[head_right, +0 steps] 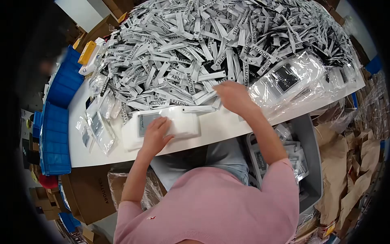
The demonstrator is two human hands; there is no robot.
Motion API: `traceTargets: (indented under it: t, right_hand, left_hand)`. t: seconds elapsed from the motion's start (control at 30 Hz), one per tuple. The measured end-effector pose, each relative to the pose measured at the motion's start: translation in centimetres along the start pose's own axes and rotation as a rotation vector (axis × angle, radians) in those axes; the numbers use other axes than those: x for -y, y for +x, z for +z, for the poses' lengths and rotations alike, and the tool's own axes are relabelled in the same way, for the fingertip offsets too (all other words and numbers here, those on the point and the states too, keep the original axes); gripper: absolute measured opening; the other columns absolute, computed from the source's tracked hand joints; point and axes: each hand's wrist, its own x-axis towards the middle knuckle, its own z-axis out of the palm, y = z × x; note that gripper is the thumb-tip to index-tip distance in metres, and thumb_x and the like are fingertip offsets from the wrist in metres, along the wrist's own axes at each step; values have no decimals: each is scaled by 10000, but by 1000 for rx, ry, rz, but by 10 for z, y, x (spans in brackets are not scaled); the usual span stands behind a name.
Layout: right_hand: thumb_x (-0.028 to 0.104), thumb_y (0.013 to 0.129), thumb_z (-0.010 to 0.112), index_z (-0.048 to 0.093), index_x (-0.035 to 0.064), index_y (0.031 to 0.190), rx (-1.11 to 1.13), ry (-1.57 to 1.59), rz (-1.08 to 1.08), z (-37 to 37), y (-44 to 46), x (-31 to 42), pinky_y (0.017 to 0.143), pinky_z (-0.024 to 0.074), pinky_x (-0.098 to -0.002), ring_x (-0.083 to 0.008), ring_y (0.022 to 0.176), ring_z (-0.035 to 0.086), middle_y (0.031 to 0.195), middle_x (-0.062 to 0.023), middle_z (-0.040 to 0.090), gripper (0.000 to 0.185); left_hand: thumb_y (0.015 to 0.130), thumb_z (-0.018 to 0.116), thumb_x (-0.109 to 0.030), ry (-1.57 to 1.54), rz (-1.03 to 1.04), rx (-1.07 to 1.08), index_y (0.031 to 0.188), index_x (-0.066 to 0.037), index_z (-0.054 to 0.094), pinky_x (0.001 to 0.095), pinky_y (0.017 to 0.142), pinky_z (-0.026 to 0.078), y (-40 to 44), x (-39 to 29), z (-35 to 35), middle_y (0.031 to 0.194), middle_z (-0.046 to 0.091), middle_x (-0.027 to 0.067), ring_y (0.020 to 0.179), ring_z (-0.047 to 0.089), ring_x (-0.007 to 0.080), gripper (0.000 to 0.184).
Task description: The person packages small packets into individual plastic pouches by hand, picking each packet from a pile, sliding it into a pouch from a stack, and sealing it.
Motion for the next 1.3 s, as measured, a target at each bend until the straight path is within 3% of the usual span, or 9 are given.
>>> traceTargets:
  t: [0.13, 0.2, 0.4, 0.57, 0.67, 0.87, 0.97, 1.1, 1.3]
  right_hand:
    - [42, 742, 523, 573, 78, 995, -143, -285, -188, 71, 55, -29, 690, 480, -404, -292, 812, 579, 879, -114, 555, 261]
    - [72, 750, 538, 561, 68, 901, 135, -150, 58, 74, 64, -42, 695, 473, -420, -303, 794, 578, 834, -108, 529, 153]
    - [107, 743, 567, 563, 55, 806, 42, -83, 35, 62, 78, -65, 638, 496, -408, -293, 779, 595, 835, -107, 558, 82]
    - [36, 699, 557, 598, 50, 799, 337, -406, -79, 87, 125, -73, 663, 491, -411, -284, 801, 603, 848, -105, 565, 108]
    - [105, 708, 583, 632, 60, 789, 542, -424, -156, 64, 143, -65, 658, 507, -409, -289, 802, 620, 855, -117, 615, 105]
    - [146, 749, 556, 543, 54, 911, 248, -91, 171, 56, 141, -84, 711, 466, -457, -344, 820, 591, 867, -162, 607, 187]
    - [110, 736, 572, 575, 73, 917, 491, -295, -89, 68, 126, -80, 702, 484, -430, -313, 810, 605, 839, -131, 617, 185]
    - [72, 713, 564, 583, 52, 938, 507, -435, -157, 71, 132, -66, 707, 500, -406, -292, 854, 611, 875, -115, 618, 227]
    - [111, 796, 503, 514, 34, 981, 256, -87, 222, 49, 138, -73, 755, 445, -449, -362, 902, 571, 910, -189, 605, 201]
  left_hand:
    - [685, 714, -209, -23, 27, -31, 1133, -34, 532, 427, 942, 353, -4, 7, 8, 1175, 528, 127, 1132, 453, 321, 514]
    - [715, 684, -221, -17, 21, -104, 1126, -32, 544, 443, 955, 343, -15, 15, 10, 1196, 526, 122, 1144, 455, 314, 473]
    - [730, 652, -237, 20, 68, -262, 1136, -46, 547, 444, 976, 327, -32, 26, 31, 1222, 519, 108, 1161, 457, 294, 461]
    - [739, 638, -238, 29, 68, -265, 1133, -41, 546, 438, 975, 332, -30, 25, 30, 1218, 522, 112, 1155, 463, 293, 449]
    - [731, 618, -203, -15, 73, -309, 1120, -33, 555, 444, 971, 333, -31, 25, 31, 1197, 536, 132, 1142, 477, 314, 428]
    - [750, 633, -239, -21, 68, -313, 1117, -39, 548, 434, 972, 338, -33, 26, 33, 1201, 529, 120, 1149, 469, 294, 426]
    - [741, 643, -234, -25, 60, -307, 1109, -37, 550, 434, 970, 340, -33, 26, 30, 1197, 531, 120, 1147, 472, 294, 427]
    - [730, 653, -216, -28, 60, -322, 1103, -34, 551, 435, 971, 341, -32, 23, 31, 1193, 533, 121, 1141, 475, 297, 428]
    - [728, 652, -215, -27, 63, -317, 1114, -34, 547, 434, 972, 338, -33, 25, 32, 1195, 533, 120, 1147, 471, 298, 439]
